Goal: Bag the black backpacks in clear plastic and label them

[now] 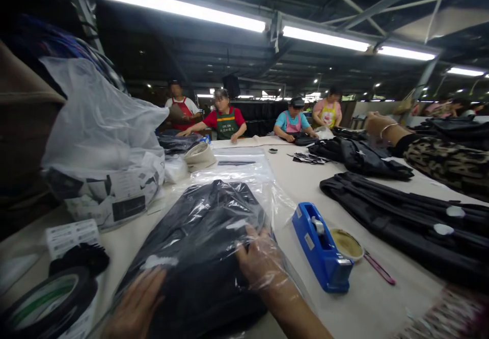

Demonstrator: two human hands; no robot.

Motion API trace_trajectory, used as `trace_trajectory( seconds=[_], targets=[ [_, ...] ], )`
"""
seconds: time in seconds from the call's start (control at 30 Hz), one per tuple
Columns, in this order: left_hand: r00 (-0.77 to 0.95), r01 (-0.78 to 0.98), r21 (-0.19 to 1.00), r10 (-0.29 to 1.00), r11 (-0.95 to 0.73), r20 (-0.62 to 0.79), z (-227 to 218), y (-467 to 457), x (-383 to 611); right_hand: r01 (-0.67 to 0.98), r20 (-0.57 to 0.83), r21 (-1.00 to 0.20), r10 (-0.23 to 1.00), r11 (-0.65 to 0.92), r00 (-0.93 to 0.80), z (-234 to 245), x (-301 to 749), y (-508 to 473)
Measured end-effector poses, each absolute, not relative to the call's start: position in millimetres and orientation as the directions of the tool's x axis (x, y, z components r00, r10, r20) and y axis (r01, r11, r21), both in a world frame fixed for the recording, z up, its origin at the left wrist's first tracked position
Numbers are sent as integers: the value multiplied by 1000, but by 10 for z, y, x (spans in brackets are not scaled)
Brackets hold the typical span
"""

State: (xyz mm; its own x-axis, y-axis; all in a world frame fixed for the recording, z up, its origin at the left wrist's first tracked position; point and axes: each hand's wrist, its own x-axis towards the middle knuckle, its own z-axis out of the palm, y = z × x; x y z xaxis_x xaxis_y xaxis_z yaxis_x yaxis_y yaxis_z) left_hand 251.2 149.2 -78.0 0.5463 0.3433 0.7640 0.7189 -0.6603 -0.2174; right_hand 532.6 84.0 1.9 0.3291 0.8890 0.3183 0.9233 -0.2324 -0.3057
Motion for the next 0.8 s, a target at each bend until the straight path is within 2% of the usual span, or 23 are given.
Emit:
trace_trajectory(
  seconds=[0.17, 0.4, 0.6, 0.7, 0.8],
  targets=[
    [563, 735, -300, 300, -609, 770, -801, 1451, 2481, 972, 417, -219, 893, -84, 171, -628, 5243, 683],
    [638, 684, -342, 301, -644, 709, -731, 1401, 2393, 966, 279, -168, 949, 195, -143, -445, 5386, 485],
    [663, 655, -407, 225, -637, 714, -849, 1375, 2334, 973, 342, -88, 924, 213, -171, -646, 5404, 584],
    [705, 619, -484, 165, -618, 690, -891, 1372, 2312, 966, 341, -106, 921, 238, -189, -645, 5407, 563],
    [746, 583, -520, 159, -625, 646, -914, 1301, 2305, 944, 312, -178, 925, 279, -215, -557, 5444, 435]
  ],
)
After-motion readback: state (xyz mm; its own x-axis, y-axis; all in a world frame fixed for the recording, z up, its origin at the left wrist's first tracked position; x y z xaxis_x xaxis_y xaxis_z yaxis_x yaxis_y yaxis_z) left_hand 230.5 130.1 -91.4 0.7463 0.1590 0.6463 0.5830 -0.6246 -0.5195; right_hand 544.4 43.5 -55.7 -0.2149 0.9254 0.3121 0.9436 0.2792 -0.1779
